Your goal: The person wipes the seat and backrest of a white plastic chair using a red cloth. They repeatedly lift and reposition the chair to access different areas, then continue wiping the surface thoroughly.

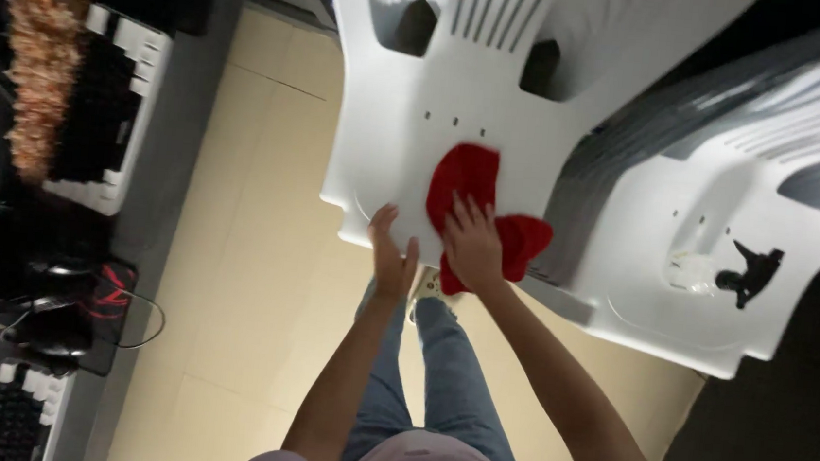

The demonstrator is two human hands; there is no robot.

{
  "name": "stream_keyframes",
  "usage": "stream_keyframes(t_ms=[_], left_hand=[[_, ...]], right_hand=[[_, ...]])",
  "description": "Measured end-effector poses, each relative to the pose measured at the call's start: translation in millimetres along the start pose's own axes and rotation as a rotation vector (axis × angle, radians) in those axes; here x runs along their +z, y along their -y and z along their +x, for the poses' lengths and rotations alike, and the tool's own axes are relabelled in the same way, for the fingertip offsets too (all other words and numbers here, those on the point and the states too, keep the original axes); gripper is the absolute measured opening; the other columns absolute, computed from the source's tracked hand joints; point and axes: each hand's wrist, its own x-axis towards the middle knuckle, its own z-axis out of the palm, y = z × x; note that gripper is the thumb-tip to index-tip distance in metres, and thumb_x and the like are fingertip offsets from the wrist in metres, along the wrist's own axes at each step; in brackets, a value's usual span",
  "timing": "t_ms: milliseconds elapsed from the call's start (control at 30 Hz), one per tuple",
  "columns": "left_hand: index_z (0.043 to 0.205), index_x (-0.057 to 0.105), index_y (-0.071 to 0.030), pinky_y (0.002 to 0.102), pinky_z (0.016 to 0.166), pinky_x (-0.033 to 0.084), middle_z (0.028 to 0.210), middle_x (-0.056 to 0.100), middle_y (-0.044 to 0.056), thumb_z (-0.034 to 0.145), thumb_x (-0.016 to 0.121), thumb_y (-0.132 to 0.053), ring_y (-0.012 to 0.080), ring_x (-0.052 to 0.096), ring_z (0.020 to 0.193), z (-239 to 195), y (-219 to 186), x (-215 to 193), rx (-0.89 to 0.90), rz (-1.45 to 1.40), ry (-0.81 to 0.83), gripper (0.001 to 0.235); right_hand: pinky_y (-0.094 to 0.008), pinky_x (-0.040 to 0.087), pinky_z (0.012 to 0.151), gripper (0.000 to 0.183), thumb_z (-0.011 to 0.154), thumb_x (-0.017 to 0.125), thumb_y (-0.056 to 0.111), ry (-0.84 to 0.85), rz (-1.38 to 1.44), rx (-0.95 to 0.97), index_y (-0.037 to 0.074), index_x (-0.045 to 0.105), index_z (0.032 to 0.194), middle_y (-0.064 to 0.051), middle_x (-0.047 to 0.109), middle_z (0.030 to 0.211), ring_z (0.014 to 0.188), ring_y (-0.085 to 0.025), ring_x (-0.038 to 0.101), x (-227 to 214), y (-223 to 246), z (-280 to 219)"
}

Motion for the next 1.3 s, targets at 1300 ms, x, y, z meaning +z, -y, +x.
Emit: stream_keyframes(t_ms=[1300], left_hand=[[0.159,0.021,-0.001,0.050,0.120,0.034,0.169,0.008,0.027,0.101,0.062,-0.014,0.0489,0.016,0.155,277,-11,30,0.192,-0.047,0.585,0.072]], right_hand=[[-0.050,0.028,0.123,0.056,0.092,0.059,0.023,0.115,-0.561,-0.210,0.036,0.057,0.147,0.019,0.046,0.160,0.128,-0.013,0.059,-3,-154,273]])
